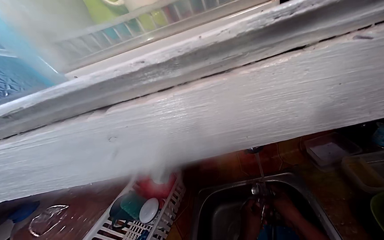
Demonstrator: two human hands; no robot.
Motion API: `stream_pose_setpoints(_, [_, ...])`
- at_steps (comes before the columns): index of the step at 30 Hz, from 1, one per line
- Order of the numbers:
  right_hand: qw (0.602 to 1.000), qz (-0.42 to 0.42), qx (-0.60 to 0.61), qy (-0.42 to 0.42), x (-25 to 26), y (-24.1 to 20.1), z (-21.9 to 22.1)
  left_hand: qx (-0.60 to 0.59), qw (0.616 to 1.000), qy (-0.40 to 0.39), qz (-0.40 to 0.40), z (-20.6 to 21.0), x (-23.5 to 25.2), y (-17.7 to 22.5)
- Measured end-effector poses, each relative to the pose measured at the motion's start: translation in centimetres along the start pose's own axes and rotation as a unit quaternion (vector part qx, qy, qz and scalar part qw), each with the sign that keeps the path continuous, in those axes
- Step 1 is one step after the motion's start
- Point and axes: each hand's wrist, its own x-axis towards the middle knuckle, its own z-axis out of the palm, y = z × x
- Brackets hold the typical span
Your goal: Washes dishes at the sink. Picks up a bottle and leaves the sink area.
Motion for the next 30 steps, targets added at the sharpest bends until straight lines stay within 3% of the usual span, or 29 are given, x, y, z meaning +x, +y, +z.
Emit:
stream_pose_setpoints(8, [0.997,0.018,-0.063,0.045,0.7,-0.5,1.1,-0.019,1.000,0.014,-0.006,-0.3,-0.2,-0.6])
stream_pose_setpoints(13, [0.996,0.051,0.032,0.068,1.1,-0.7,1.6,0.042,0.998,0.038,0.031,-1.1,-0.2,-0.4])
stream_pose_setpoints(19, [0.998,0.010,0.060,-0.025,1.2,0.5,1.0,0.047,0.997,0.020,0.050,-0.7,-0.2,-0.2])
stream_pose_setpoints(24, [0.999,0.023,0.048,0.011,1.1,0.1,0.7,-0.023,0.999,0.031,0.022,-0.4,-0.2,0.1])
stream_pose_setpoints(30, [0.998,0.001,0.006,0.068,1.0,-0.3,1.1,-0.028,0.999,0.031,0.021,0.0,-0.2,0.0])
